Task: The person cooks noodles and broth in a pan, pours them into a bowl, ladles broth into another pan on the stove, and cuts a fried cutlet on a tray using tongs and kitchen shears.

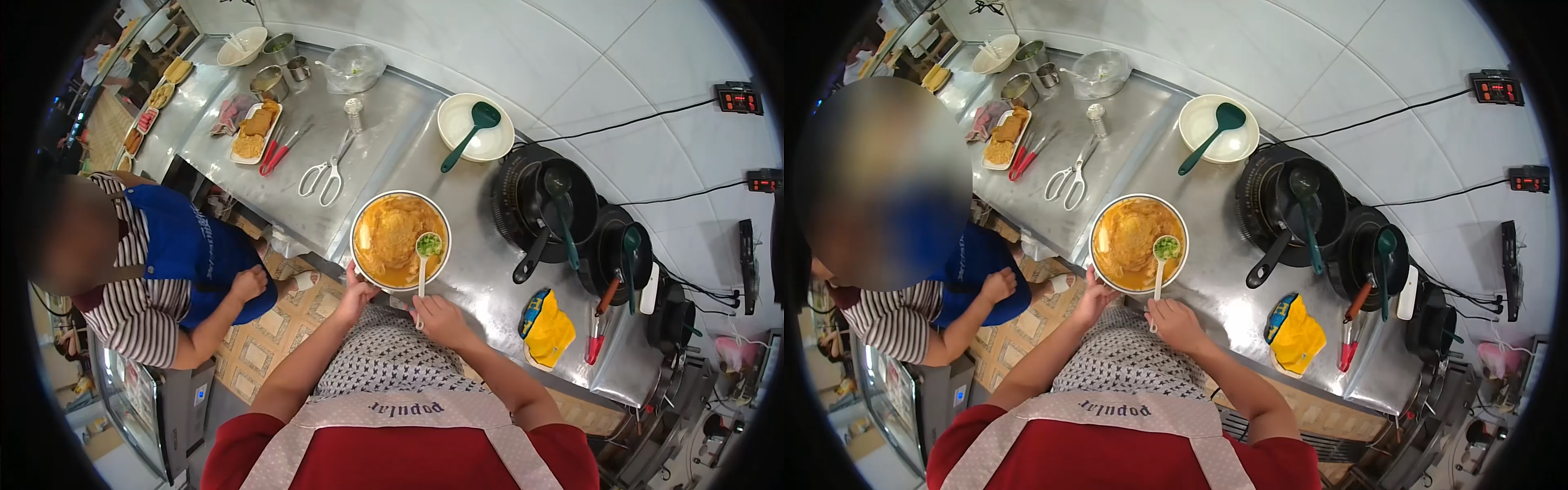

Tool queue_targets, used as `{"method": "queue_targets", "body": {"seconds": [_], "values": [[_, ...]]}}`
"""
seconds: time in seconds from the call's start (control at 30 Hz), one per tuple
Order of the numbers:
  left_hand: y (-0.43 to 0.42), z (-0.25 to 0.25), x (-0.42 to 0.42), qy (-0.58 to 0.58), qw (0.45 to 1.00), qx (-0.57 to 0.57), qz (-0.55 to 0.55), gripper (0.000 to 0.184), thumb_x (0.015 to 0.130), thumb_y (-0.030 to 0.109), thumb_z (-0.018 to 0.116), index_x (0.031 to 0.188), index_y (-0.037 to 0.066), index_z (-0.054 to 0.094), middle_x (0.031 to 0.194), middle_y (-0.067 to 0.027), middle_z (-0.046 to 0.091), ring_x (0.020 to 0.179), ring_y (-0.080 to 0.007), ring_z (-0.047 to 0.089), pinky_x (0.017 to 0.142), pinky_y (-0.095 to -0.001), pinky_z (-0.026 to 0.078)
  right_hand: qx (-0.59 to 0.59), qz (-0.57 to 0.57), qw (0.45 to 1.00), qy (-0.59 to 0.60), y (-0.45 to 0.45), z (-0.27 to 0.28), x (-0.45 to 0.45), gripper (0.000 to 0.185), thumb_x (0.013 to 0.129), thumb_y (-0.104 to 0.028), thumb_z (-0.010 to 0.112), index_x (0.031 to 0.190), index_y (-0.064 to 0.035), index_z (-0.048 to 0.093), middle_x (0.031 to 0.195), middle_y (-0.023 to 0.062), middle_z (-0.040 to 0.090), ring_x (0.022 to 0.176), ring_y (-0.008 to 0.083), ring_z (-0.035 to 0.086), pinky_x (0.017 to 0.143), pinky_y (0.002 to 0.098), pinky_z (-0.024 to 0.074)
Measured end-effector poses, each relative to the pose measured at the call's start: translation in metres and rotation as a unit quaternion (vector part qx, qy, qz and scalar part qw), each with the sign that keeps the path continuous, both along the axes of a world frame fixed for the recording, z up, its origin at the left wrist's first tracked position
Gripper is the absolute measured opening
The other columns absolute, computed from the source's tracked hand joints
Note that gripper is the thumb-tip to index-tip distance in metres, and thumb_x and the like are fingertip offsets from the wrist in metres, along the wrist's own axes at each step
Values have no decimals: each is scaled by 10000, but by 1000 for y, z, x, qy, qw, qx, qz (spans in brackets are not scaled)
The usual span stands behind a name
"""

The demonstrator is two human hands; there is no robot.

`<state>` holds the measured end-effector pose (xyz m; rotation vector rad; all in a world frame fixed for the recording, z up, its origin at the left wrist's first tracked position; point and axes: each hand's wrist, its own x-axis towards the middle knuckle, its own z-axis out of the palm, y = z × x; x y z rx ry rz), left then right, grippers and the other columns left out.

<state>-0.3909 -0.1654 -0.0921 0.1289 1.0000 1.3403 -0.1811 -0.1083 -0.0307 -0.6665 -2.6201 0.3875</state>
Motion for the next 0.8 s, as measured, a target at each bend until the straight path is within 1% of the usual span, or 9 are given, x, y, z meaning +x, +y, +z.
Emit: {"method": "queue_targets", "body": {"seconds": [0.1, 0.33, 0.47, 0.53, 0.6, 0.67, 0.73, 0.77, 0.8], "values": [[-8, 3, -12, 80, 996, -23, 36, 722, 661, -5, 417, 1313, 154, 148, 1227, -110, 339, 1048, -230, 441, 856, -327, 388, 4, 7, 1000, -23, 0, 1, -7, 285, 725, -219, 609, 908, -6, 561, 718, 56, 521, 669, 193, 523, 554, 291, 441], [0, -6, -78, 189, 968, -52, 158, 463, 729, 8, 416, 1186, 62, 369, 1088, -63, 450, 924, -158, 487, 751, -254, 418, 12, 8, 999, -51, 4, -9, -26, 296, 718, -237, 601, 895, -4, 562, 713, 50, 514, 685, 180, 527, 577, 280, 444], [52, 8, -121, 215, 951, -50, 216, 278, 819, 54, 417, 1097, 53, 421, 993, -48, 479, 832, -145, 510, 710, -244, 422, -39, 3, 997, -72, 2, -3, -27, 392, 714, -146, 584, 1083, -37, 512, 777, 56, 525, 744, 186, 526, 614, 291, 452], [72, 17, -145, 286, 947, 31, 145, 219, 858, 103, 399, 1069, 59, 441, 971, -51, 501, 818, -136, 516, 700, -252, 419, -96, -28, 990, -104, -5, 2, -24, 453, 729, -82, 545, 1173, -55, 457, 846, 80, 533, 784, 226, 522, 675, 327, 451], [99, 51, -128, 312, 925, 59, 208, 251, 851, 146, 434, 1093, 86, 452, 985, -49, 523, 794, -128, 512, 692, -254, 410, -122, -65, 988, -64, -13, 12, -12, 467, 750, -48, 500, 1208, -42, 413, 886, 112, 532, 800, 277, 518, 732, 366, 439], [117, 98, -97, 277, 937, 90, 191, 287, 824, 149, 479, 1102, 85, 450, 947, -28, 522, 769, -111, 498, 681, -235, 396, -192, -147, 969, -57, -27, 30, 4, 456, 774, -55, 482, 1220, -29, 391, 919, 144, 544, 834, 300, 520, 755, 388, 432], [131, 130, -54, 204, 959, 151, 126, 275, 823, 131, 480, 1088, 62, 452, 891, -23, 504, 722, -103, 470, 643, -232, 380, -239, -242, 940, 14, -45, 38, 23, 404, 790, -114, 519, 1173, -12, 441, 916, 156, 551, 842, 294, 523, 760, 375, 430], [134, 132, -33, 193, 962, 188, 38, 270, 829, 137, 482, 1085, 57, 451, 913, -32, 509, 750, -113, 484, 661, -240, 390, -237, -278, 931, 15, -57, 38, 34, 404, 790, -114, 519, 1173, -12, 441, 916, 156, 551, 842, 294, 523, 760, 375, 430], [136, 133, -12, 182, 957, 222, -43, 267, 834, 143, 483, 1082, 52, 450, 935, -42, 514, 778, -124, 499, 679, -247, 400, -355, -301, 884, 38, -70, 36, 46, 403, 810, -181, 518, 1166, -3, 454, 954, 172, 552, 883, 299, 526, 784, 366, 427]]}}
